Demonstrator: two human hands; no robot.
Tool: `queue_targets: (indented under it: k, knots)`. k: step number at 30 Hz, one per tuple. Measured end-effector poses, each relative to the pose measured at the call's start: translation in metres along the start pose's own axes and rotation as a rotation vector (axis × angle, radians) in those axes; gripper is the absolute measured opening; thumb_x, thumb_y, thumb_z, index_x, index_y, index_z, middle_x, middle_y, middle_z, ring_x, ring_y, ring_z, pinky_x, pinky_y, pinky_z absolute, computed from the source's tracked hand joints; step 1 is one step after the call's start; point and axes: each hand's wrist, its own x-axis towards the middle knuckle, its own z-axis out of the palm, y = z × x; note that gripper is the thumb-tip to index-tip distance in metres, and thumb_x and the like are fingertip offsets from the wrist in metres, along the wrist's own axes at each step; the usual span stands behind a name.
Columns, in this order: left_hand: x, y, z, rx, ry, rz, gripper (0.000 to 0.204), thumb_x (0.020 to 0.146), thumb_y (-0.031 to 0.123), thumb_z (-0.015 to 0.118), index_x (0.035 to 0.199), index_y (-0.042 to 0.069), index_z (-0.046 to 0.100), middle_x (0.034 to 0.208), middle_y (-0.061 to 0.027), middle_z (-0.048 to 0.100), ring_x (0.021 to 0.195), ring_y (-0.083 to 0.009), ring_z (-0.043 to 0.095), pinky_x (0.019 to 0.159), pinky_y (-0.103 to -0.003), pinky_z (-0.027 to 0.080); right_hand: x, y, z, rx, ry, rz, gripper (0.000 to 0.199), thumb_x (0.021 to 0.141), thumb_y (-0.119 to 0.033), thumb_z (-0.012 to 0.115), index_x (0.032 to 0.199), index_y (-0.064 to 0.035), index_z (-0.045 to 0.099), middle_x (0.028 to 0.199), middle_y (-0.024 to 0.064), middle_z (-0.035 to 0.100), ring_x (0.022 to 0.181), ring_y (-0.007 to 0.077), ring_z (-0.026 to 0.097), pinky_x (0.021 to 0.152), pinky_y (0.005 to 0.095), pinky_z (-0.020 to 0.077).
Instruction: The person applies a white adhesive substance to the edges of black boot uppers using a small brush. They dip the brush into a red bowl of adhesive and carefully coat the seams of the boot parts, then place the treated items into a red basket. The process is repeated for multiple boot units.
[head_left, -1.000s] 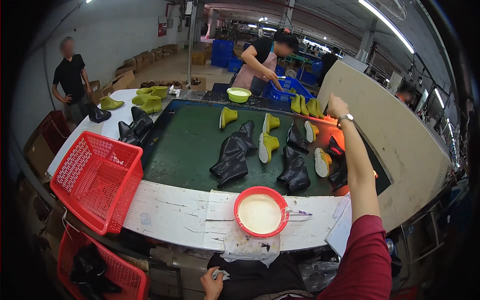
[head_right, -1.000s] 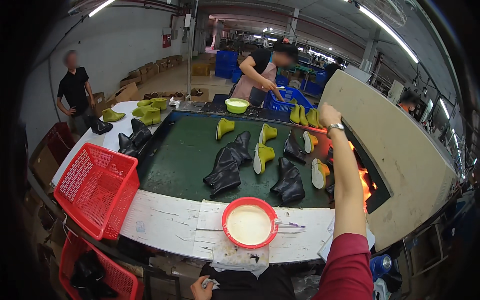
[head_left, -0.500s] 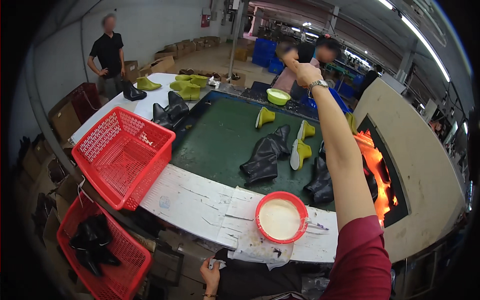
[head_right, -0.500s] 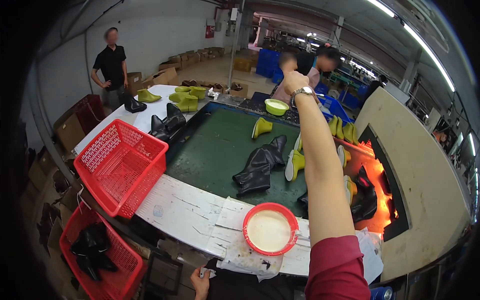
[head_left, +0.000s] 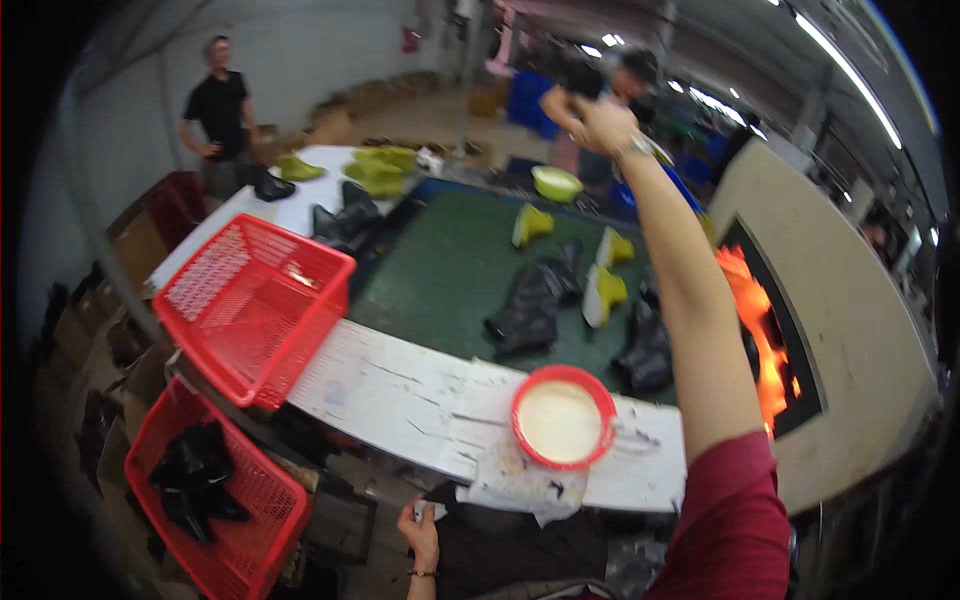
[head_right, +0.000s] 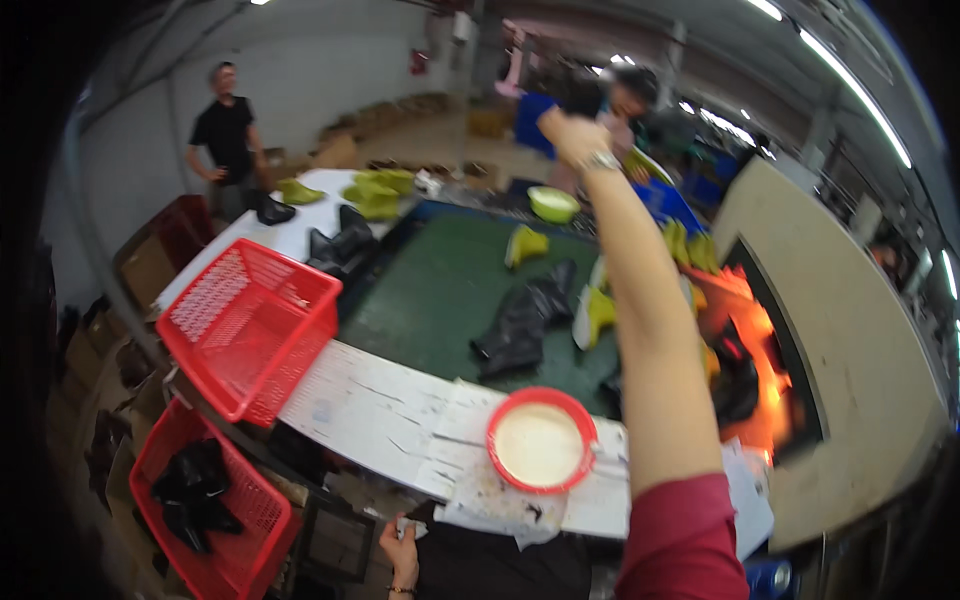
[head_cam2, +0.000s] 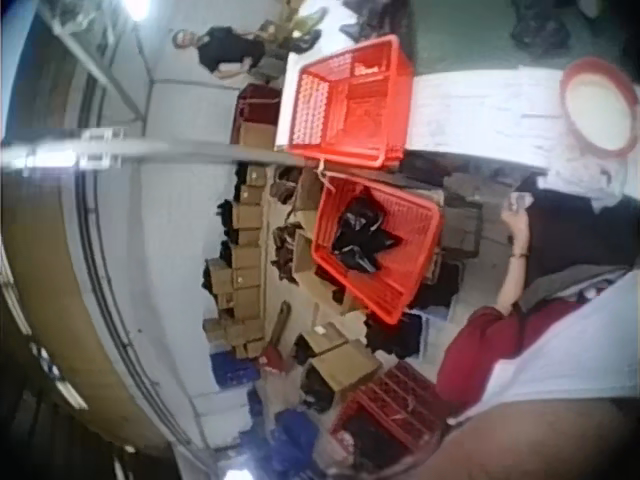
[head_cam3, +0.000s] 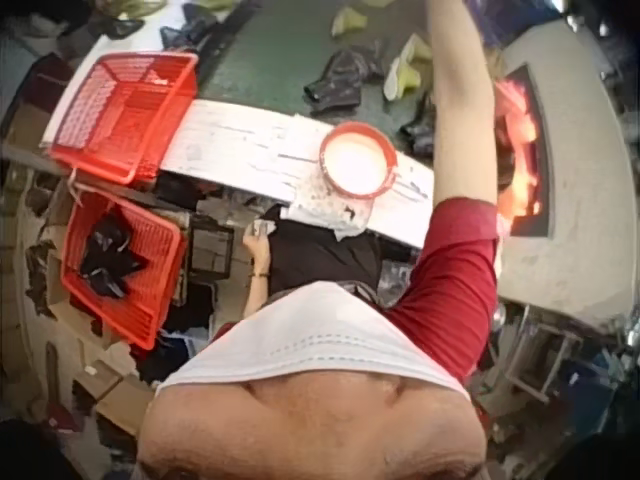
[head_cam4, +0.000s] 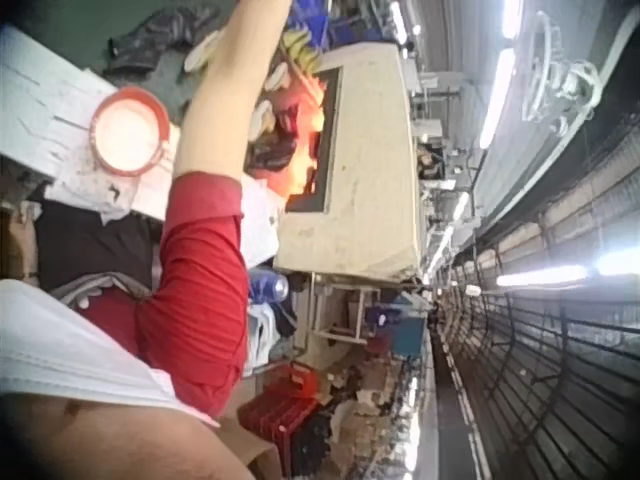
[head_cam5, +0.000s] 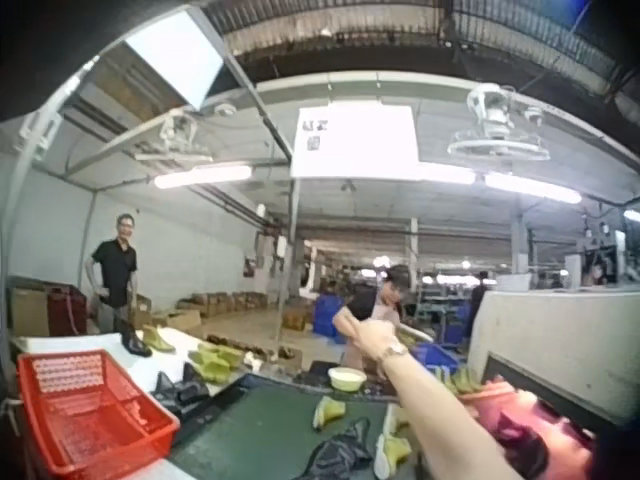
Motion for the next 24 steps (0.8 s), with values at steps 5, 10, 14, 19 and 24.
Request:
queue_targets:
  k: [5,10,14,19,24]
  knots:
    - [0.000,-0.003,0.000,-0.117,0.043,-0.052,0.028,0.086,0.000,0.075,0.114,-0.003,0.071,0.098,-0.0066,0.072,0.086,-0.0131,0.067,0.077,-0.029,0.054,-0.062,-0.016,-0.070,0.000,-0.023,-0.150,0.087,0.079,-0.002,0.066,0.158,-0.0229,0.037,0.090,0.0175,0.074,0.081,0.0343,0.073,0.066,0.0453,0.0576]
    - [0.003,0.002,-0.010,0.069,0.073,0.021,0.024,0.084,0.000,0.075,0.109,0.000,0.075,0.094,-0.0054,0.074,0.086,-0.0123,0.068,0.076,-0.027,0.054,-0.103,-0.011,-0.073,0.018,-0.016,-0.225,0.083,0.081,-0.001,0.064,0.157,-0.0206,0.038,0.092,0.0157,0.074,0.089,0.0357,0.073,0.071,0.0457,0.0571]
    - [0.016,0.009,-0.006,0.120,0.065,0.082,0.024,0.084,0.001,0.074,0.108,0.000,0.076,0.096,-0.0077,0.076,0.086,-0.0140,0.071,0.076,-0.028,0.055,-0.112,0.021,-0.091,0.003,-0.051,-0.047,0.082,0.080,-0.003,0.071,0.154,-0.0236,0.043,0.110,0.0138,0.074,0.103,0.0327,0.072,0.082,0.0442,0.0589]
    - [0.023,0.021,-0.006,0.268,0.099,0.167,0.020,0.083,0.004,0.074,0.102,0.003,0.079,0.093,-0.0084,0.078,0.085,-0.0144,0.072,0.077,-0.030,0.056,-0.123,0.031,-0.105,0.067,-0.024,-0.003,0.080,0.080,-0.009,0.076,0.153,-0.0249,0.045,0.115,0.0143,0.073,0.106,0.0324,0.071,0.086,0.0443,0.0582]
    - [0.085,0.032,-0.041,0.217,0.420,0.420,0.013,0.083,0.005,0.066,0.091,0.005,0.076,0.085,-0.0103,0.076,0.080,-0.0205,0.072,0.075,-0.035,0.056,-0.127,0.022,-0.120,0.058,-0.020,-0.022,0.074,0.089,-0.019,0.073,0.155,-0.0245,0.041,0.112,0.0165,0.073,0.109,0.0359,0.069,0.084,0.0486,0.0566]
